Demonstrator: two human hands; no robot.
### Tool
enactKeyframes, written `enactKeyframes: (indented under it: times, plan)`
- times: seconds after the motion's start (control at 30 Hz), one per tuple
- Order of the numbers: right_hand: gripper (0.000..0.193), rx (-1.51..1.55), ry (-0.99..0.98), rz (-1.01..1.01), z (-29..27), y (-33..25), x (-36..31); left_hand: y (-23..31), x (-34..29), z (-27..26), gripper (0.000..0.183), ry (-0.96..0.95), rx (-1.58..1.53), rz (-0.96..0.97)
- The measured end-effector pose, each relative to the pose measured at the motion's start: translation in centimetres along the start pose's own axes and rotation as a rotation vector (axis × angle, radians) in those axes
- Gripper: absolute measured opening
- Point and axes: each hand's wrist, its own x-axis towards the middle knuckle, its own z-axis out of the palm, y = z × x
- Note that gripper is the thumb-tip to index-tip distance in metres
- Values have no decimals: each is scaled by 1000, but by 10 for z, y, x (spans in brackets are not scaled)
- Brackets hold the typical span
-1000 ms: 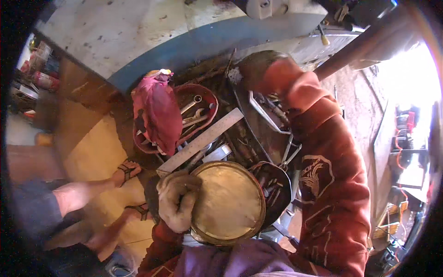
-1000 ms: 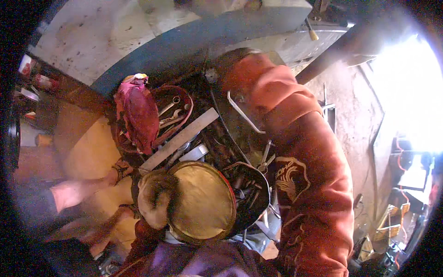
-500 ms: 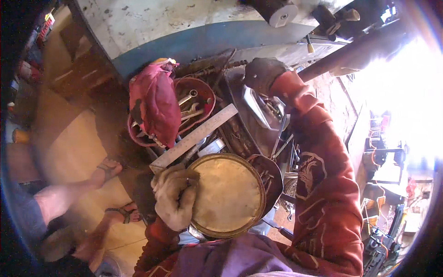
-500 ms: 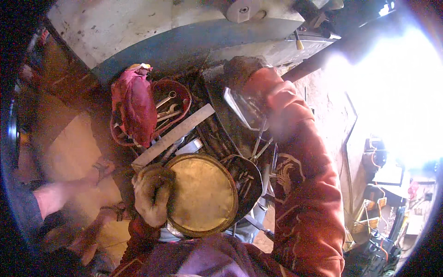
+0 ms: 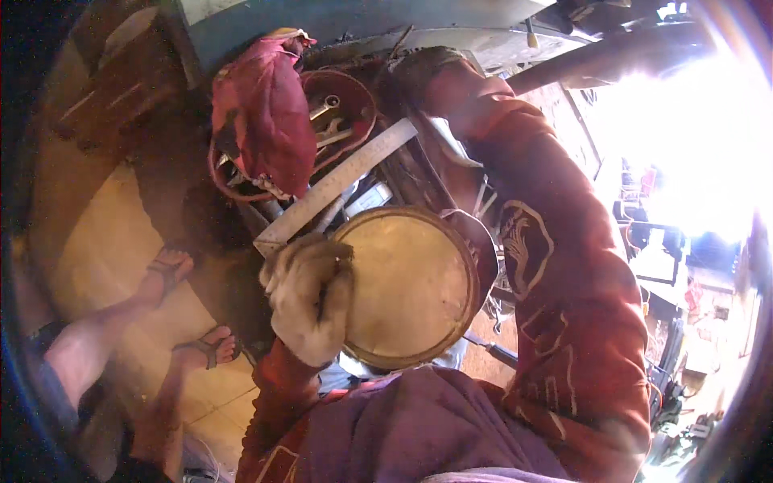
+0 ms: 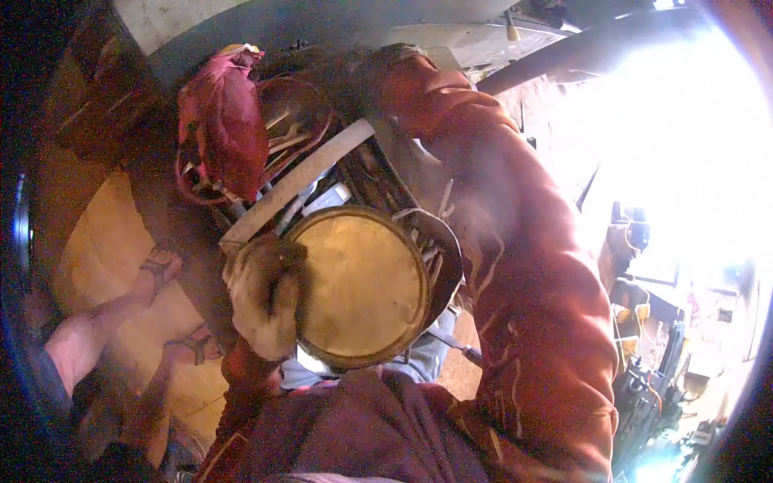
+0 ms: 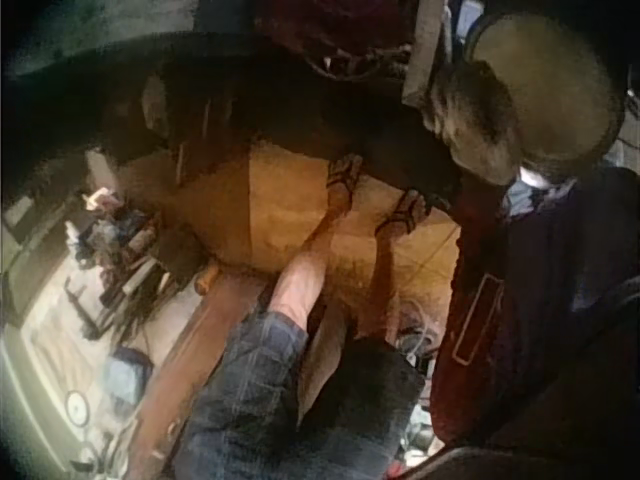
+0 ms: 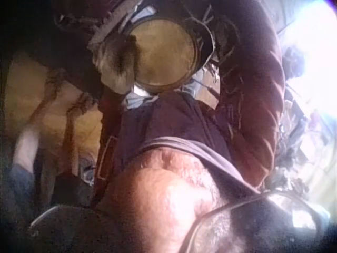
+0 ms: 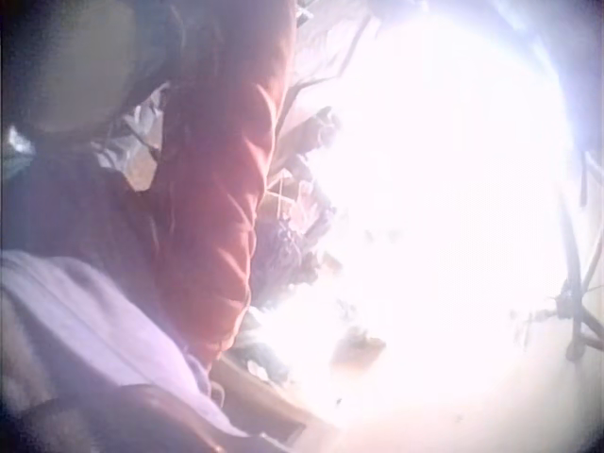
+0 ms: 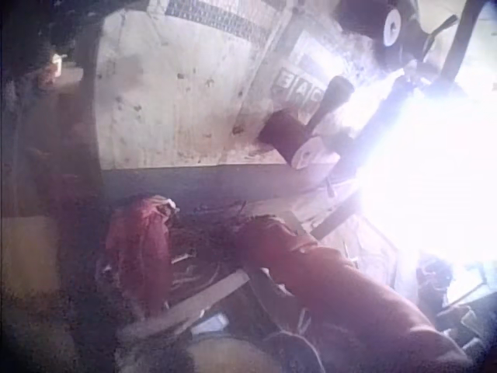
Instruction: The person sorts various metal bolts, screws, and hardware components from a larger pile into different containers by hand.
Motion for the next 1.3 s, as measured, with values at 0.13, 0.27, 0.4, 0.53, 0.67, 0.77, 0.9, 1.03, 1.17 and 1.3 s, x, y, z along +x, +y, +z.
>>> enactKeyframes:
  times: [0.13,0.27,0.4,0.53,0.67,0.77,0.9,1.03,1.17,1.3]
  plan:
    - [39,19,-6,48,-3,-4,1,1,0,2,26,64,-21,35]
    - [39,30,-13,65,-7,-13,5,3,1,2,24,65,-49,15]
    - [39,30,-3,67,-12,-19,8,1,1,3,14,178,-52,104]
    - [40,17,9,133,-27,-9,-3,8,-1,8,17,182,-61,89]
    - [40,110,-2,188,-22,-11,-6,9,-7,8,19,163,-20,156]
    - [40,173,20,234,-30,-10,-12,4,-9,11,20,90,23,137]
    - [40,245,51,244,-40,-13,-13,2,-12,10,25,127,-55,103]
    - [40,277,54,290,-38,-2,-30,11,-10,15,26,112,-43,80]
    - [40,302,73,280,-36,-7,-33,11,-11,19,24,152,-55,11]
    - [41,318,94,303,-37,-5,-48,16,-8,12,25,59,-7,-6]
